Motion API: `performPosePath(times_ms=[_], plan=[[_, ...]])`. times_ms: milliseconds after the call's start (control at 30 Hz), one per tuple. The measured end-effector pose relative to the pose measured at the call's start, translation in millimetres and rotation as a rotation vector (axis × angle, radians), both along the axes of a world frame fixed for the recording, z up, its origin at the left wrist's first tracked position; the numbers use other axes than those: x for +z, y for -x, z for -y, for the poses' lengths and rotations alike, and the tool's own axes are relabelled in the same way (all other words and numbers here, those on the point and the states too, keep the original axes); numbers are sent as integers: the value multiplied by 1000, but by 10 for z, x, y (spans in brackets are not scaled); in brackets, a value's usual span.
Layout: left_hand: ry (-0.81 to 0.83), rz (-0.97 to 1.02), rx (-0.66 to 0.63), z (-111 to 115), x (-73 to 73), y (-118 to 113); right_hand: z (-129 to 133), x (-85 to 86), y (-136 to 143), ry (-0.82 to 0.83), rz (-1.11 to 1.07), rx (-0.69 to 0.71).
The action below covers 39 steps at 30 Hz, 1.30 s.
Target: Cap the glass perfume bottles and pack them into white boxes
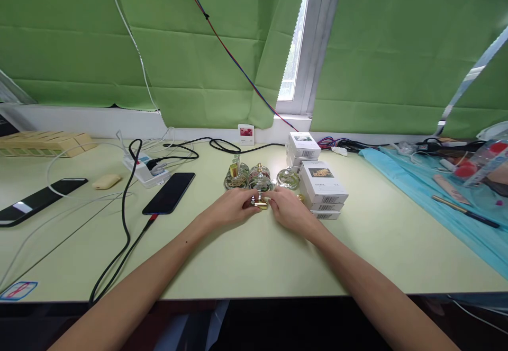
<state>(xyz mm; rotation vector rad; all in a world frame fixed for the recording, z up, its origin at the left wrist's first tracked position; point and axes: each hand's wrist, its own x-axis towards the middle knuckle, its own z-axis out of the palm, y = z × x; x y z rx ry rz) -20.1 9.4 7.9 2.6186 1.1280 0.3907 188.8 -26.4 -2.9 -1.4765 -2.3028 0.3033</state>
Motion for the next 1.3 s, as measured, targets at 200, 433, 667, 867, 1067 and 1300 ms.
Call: performPosePath(times_ms=[200, 433, 667, 867, 1067, 1300], plan=[[12, 6, -11, 1, 12, 1, 22, 26, 1, 14, 6, 21], [20, 7, -11, 18, 44, -6, 46, 55, 18, 24, 40, 13], [19, -9, 0, 22, 44, -3, 58, 55, 27, 25, 58, 10], [24, -10, 3, 6, 35, 0, 67, 49, 30, 1, 69, 2], [24, -20, 14, 23, 52, -9, 62, 45, 40, 9, 76, -14], [21, -22, 48, 43, 55, -21, 65, 52, 44, 16, 86, -44]])
